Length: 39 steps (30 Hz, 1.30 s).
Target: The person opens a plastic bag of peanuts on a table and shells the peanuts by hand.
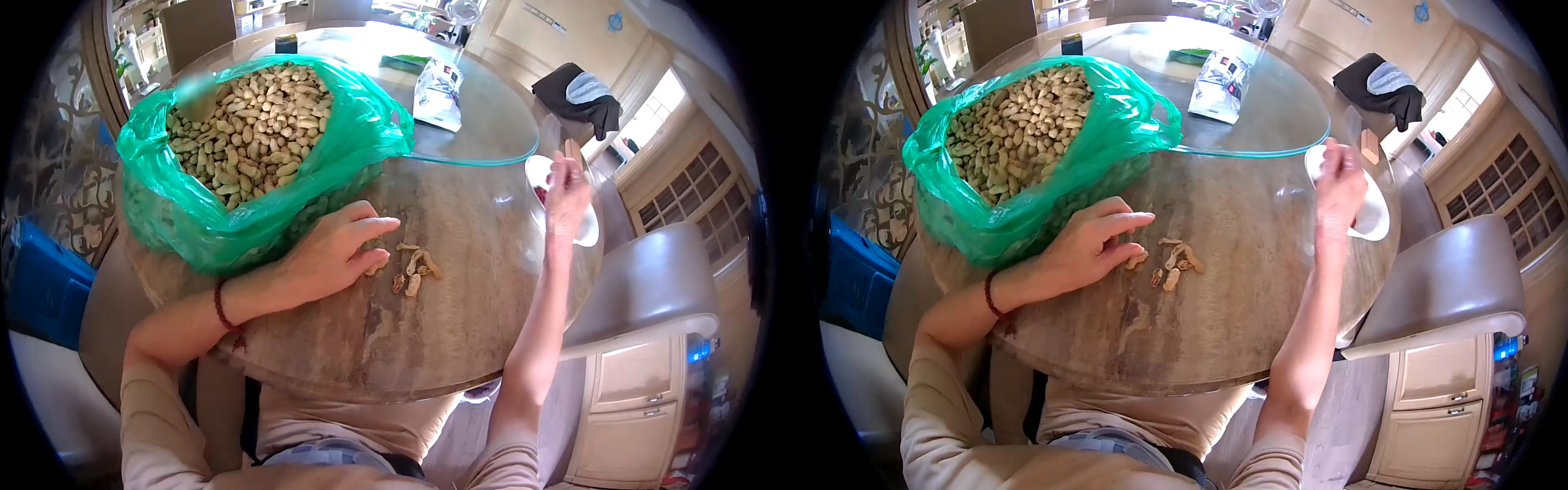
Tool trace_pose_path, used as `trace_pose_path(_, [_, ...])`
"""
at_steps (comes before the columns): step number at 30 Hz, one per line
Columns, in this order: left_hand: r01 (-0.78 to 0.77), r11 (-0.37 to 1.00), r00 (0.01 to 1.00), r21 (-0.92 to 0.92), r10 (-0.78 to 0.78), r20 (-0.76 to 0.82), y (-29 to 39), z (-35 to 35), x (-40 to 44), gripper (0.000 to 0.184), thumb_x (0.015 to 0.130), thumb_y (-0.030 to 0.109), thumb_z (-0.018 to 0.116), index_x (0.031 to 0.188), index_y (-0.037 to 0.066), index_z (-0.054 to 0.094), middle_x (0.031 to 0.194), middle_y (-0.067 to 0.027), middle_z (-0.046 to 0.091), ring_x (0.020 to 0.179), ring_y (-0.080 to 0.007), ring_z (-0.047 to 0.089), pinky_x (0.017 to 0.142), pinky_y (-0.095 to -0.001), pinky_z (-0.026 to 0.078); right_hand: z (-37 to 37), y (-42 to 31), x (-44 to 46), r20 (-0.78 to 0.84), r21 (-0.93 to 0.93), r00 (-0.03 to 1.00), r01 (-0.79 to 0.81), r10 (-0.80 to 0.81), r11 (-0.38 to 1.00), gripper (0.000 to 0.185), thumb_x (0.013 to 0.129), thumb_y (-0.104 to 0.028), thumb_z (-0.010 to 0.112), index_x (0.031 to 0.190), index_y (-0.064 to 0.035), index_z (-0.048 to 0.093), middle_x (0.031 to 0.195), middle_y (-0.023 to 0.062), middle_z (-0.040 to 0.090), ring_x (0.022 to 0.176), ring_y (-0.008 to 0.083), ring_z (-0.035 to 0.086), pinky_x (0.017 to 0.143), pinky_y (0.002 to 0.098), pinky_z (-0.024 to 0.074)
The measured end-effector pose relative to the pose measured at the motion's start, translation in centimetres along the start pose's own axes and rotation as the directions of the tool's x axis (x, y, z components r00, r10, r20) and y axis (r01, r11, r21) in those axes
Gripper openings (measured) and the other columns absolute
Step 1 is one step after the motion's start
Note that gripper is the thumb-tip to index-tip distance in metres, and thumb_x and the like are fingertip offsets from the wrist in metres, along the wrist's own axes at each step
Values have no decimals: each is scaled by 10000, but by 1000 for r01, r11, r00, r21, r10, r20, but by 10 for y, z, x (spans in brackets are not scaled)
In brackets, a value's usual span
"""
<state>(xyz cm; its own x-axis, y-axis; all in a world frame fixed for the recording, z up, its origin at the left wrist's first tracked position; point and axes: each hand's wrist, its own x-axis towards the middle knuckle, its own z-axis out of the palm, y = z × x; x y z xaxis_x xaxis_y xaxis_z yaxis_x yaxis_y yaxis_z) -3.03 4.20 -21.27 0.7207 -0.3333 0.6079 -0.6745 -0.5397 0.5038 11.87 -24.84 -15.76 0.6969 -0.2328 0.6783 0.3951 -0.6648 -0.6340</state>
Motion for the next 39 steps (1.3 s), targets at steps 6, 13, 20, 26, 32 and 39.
trace_pose_path(6, [-34, 999, 999, 27, 34, -8, -6, 2, 0, 383, 764, 60, 684, 1131, 43, 575, 796, -73, 521, 638, -200, 518, 554, -310, 422, 26, -40, -44, 735, 125, 568, 424, -370, 897, 112, 734, -81, 666, 827, -18, 666, 729, 169, 616, 675, 234, 614, 641, 344, 474])
trace_pose_path(13, [-235, 959, 958, 161, 256, -126, 7, -3, -1, 334, 733, 39, 676, 1059, 37, 610, 816, -84, 536, 689, -220, 557, 589, -309, 452, 34, -55, -59, 869, 263, 316, 357, -381, 896, 153, 694, 29, 636, 841, -3, 659, 804, 115, 624, 726, 231, 623, 682, 316, 488])
trace_pose_path(20, [49, 632, 861, 773, 366, -354, 43, -47, 14, 457, 732, 270, 691, 1118, 49, 582, 1089, -134, 565, 1058, -309, 507, 975, -529, 269, 34, -67, -71, 830, 261, 437, 248, -348, 933, 238, 710, 58, 639, 926, -35, 673, 916, 95, 630, 793, 195, 613, 690, 312, 500])
trace_pose_path(26, [144, 774, 986, 617, -166, -22, 33, -7, -2, 576, 691, 292, 723, 1164, 24, 532, 1119, -203, 549, 996, -301, 503, 844, -425, 386, 37, -75, -72, 648, 324, 665, 201, -371, 925, 183, 757, 50, 618, 914, -27, 673, 872, 82, 643, 756, 168, 622, 641, 275, 501])
trace_pose_path(32, [22, 772, 997, 635, -65, 44, 24, 7, -13, 552, 669, 316, 724, 1124, 46, 570, 1183, -240, 489, 986, -291, 469, 789, -390, 396, 33, -107, -83, 444, 470, 753, 266, -486, 842, 174, 774, 66, 608, 907, -28, 669, 902, 89, 649, 770, 177, 631, 673, 274, 500])
trace_pose_path(39, [-14, 712, 994, 702, -65, 86, 23, 11, -15, 532, 628, 350, 733, 1063, 64, 627, 1149, -260, 487, 956, -291, 451, 731, -366, 370, 59, -147, -101, 449, 457, 410, 658, -794, 598, 283, 748, 60, 583, 1005, -42, 639, 971, 112, 643, 958, 302, 565, 805, 374, 475])
